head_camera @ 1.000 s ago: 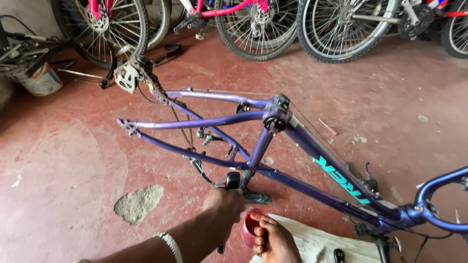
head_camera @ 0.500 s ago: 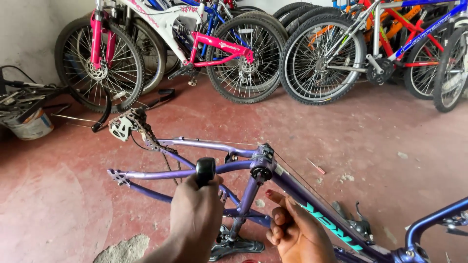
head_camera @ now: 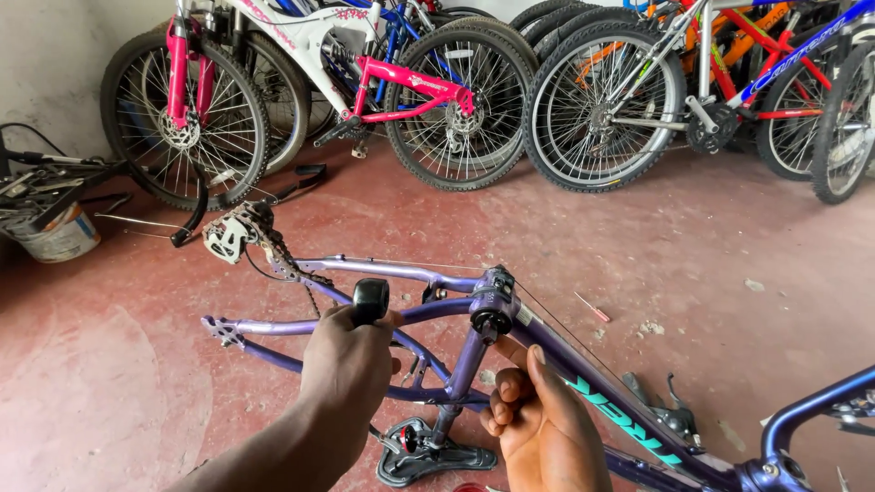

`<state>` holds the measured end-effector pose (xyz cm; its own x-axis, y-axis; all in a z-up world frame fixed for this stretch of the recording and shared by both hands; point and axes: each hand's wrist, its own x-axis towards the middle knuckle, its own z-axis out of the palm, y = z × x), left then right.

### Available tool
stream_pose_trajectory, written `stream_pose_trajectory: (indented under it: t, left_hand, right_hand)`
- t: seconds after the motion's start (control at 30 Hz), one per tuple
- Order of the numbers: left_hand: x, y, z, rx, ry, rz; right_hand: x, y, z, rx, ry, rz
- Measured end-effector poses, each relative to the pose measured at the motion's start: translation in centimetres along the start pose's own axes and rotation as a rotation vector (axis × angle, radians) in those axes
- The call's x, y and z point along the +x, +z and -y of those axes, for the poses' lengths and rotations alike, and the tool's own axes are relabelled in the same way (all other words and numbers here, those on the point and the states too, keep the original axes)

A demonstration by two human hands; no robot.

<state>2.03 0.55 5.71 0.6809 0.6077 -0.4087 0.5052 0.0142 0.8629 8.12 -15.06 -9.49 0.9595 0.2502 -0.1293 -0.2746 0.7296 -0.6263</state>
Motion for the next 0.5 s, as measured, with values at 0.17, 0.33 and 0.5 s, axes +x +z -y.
stream_pose_trajectory:
  t: [0.17, 0.33, 0.5]
  left_hand:
    - [0.0, 0.4, -0.1, -0.078, -0.069, 0.074]
    - [0.2, 0.9, 0.6, -0.158, -0.039, 0.068]
    - [0.2, 1.1, 1.0, -0.230, -0.019, 0.080]
  right_hand:
    - [-0.1, -1.0, 0.2, -0.046, 0.034, 0.036]
    - [-0.1, -0.3, 0.3, -0.016, 0.049, -0.037]
    - [-0.7, 0.6, 0.4, -0.044, 0.008, -0.075]
